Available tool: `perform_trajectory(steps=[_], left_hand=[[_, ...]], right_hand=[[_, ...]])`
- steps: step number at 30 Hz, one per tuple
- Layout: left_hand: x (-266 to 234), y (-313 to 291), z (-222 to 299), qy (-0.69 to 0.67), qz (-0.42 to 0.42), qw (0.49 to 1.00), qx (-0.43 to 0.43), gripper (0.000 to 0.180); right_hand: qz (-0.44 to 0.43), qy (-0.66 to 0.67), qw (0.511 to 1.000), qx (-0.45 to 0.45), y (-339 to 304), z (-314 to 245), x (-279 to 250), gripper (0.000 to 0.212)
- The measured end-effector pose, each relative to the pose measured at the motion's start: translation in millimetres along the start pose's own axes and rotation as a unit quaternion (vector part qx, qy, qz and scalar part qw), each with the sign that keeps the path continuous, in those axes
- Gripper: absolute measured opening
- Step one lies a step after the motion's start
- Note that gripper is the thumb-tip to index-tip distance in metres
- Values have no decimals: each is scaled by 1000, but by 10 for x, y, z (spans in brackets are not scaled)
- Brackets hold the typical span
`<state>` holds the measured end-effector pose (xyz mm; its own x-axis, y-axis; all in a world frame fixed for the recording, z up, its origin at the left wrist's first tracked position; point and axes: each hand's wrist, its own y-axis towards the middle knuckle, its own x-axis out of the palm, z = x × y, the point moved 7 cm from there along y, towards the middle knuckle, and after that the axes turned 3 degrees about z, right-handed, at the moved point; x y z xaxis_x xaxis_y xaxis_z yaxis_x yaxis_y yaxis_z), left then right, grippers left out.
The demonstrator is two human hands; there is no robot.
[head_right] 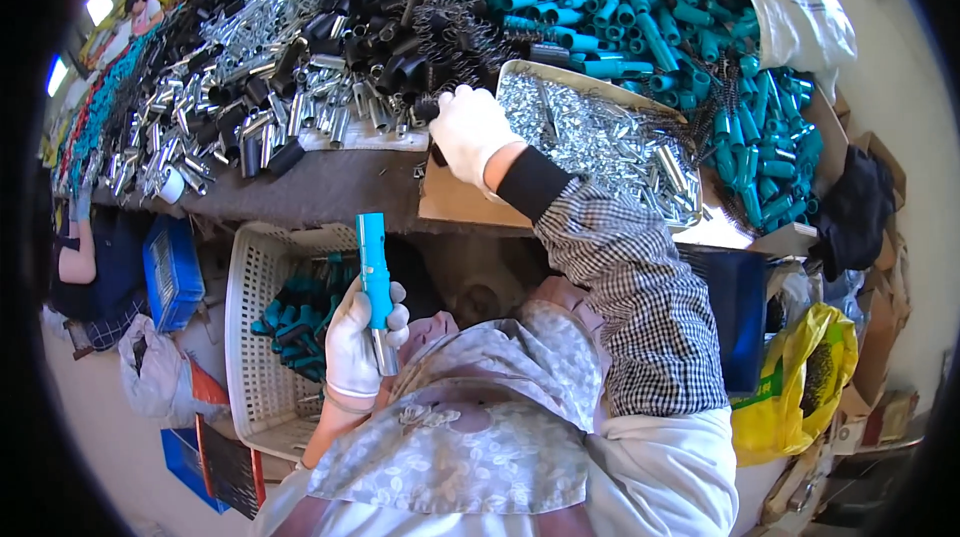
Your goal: Assembling mechanical handle components using metal tubes, plastic housings, and internal springs.
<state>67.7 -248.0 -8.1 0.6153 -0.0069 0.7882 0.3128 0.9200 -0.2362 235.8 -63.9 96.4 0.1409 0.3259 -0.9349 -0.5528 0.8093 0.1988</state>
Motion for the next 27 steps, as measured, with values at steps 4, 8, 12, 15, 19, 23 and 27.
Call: perform_trajectory(steps=[4, 8, 12, 15, 19, 23, 27], left_hand=[[118, -64, 107, 108, 42, 992, 47, 67], [309, 2, 117, 192, 18, 980, 41, 73], [483, 68, -118, 291, -77, 952, -48, 82], [625, 55, -305, 310, -103, 941, -92, 87], [669, 117, -348, 298, -80, 948, -75, 94], [798, 148, -524, 361, -123, 913, -148, 95], [843, 148, -765, 344, -120, 912, -189, 83]], right_hand=[[68, 332, 940, 39, -489, -28, -438, 38], [56, 490, 870, 18, -977, -87, -494, 51], [105, 629, 760, 127, -1380, 64, -450, 47], [93, 626, 752, 182, -1683, 144, -290, 39], [38, 672, 708, 215, -2002, 293, -205, 35], [89, 668, 674, 302, -2206, 337, -134, 37], [200, 628, 700, 275, -2308, 270, -118, 39]])
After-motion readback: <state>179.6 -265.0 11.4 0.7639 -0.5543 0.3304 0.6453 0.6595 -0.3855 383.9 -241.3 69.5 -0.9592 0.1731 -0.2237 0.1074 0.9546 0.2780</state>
